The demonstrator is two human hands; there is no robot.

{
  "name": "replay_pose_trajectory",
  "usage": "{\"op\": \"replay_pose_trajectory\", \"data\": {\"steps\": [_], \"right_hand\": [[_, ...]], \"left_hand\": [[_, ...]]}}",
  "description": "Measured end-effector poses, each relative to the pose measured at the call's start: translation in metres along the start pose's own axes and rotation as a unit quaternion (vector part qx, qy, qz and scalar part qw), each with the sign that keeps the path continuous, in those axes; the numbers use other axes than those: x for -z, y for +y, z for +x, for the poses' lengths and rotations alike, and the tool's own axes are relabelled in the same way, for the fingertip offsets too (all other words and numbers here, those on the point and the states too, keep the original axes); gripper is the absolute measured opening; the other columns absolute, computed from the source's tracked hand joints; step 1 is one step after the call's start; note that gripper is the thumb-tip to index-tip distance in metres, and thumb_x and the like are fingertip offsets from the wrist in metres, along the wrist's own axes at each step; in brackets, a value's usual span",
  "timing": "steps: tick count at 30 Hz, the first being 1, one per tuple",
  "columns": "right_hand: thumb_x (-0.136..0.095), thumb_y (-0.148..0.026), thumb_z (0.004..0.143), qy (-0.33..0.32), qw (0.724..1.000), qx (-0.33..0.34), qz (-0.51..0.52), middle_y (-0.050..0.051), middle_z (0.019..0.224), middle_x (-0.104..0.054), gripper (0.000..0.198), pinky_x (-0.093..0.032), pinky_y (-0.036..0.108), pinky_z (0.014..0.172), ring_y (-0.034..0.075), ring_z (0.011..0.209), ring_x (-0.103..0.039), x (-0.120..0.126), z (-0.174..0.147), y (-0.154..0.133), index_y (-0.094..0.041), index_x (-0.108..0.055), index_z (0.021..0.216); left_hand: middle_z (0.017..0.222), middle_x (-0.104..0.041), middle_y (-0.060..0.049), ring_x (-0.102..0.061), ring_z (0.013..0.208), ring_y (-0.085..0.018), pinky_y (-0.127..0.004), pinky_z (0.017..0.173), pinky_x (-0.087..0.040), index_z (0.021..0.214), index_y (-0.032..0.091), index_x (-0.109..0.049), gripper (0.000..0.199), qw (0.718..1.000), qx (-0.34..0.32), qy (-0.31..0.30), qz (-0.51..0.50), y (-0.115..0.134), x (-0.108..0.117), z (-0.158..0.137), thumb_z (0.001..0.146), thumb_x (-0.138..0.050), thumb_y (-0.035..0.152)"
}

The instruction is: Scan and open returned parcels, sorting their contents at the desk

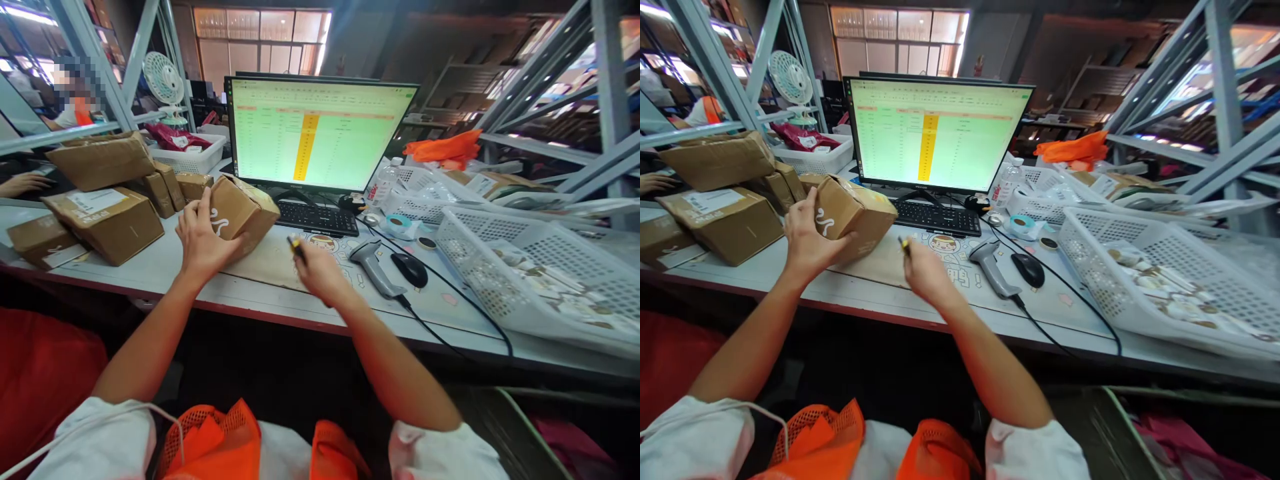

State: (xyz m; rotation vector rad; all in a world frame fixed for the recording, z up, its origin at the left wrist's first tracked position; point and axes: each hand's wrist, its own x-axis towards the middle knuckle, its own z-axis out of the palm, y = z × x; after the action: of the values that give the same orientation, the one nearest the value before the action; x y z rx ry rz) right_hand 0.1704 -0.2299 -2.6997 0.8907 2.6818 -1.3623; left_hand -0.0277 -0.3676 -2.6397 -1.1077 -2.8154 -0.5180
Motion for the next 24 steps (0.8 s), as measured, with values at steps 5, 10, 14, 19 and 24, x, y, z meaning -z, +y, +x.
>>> {"op": "replay_pose_trajectory", "data": {"steps": [5,10,14,19,24], "right_hand": [[-0.057,-0.033,0.101,0.063,0.991,-0.004,0.116,0.009,0.087,-0.072,0.04,-0.057,0.034,0.068,0.023,0.073,-0.071,0.082,0.011,0.023,-0.017,-0.06,0.137],[-0.058,-0.034,0.103,-0.039,0.956,-0.112,0.267,0.0,0.069,-0.064,0.014,-0.048,0.023,0.05,0.015,0.058,-0.061,0.079,0.032,0.066,-0.021,-0.06,0.108],[-0.056,-0.045,0.105,-0.098,0.918,-0.21,0.322,-0.002,0.056,-0.056,0.029,-0.049,0.025,0.045,0.014,0.047,-0.054,0.055,0.049,0.083,-0.022,-0.054,0.088],[-0.065,-0.067,0.096,-0.152,0.912,-0.176,0.337,-0.001,0.054,-0.057,0.047,-0.048,0.025,0.041,0.014,0.043,-0.054,0.047,0.062,0.071,-0.022,-0.056,0.082],[-0.067,-0.073,0.091,-0.17,0.91,-0.173,0.337,-0.001,0.054,-0.057,0.051,-0.046,0.024,0.037,0.013,0.04,-0.051,0.056,0.052,0.063,-0.023,-0.058,0.084]], "left_hand": [[0.156,-0.043,-0.016,-0.041,0.148,-0.034,-0.051,0.128,-0.032,0.167,0.027,-0.03,0.119,0.985,0.002,-0.021,-0.169,-0.04,-0.017,-0.017,0.068,-0.093,0.044],[0.168,-0.033,-0.021,-0.036,0.155,-0.036,-0.052,0.129,-0.03,0.171,0.023,-0.009,0.138,0.911,0.063,-0.197,-0.357,-0.078,-0.045,-0.039,0.066,-0.094,0.055],[0.166,-0.039,-0.021,-0.042,0.152,-0.037,-0.052,0.129,-0.033,0.17,0.024,-0.014,0.133,0.86,0.091,-0.297,-0.404,-0.089,-0.059,-0.048,0.068,-0.095,0.051],[0.15,-0.057,-0.021,-0.05,0.146,-0.04,-0.058,0.126,-0.036,0.167,0.019,-0.024,0.127,0.856,0.106,-0.295,-0.412,-0.089,-0.062,-0.052,0.068,-0.095,0.053],[0.143,-0.062,-0.023,-0.054,0.141,-0.041,-0.062,0.121,-0.041,0.164,0.015,-0.027,0.124,0.849,0.117,-0.301,-0.418,-0.091,-0.064,-0.053,0.067,-0.096,0.052]]}}
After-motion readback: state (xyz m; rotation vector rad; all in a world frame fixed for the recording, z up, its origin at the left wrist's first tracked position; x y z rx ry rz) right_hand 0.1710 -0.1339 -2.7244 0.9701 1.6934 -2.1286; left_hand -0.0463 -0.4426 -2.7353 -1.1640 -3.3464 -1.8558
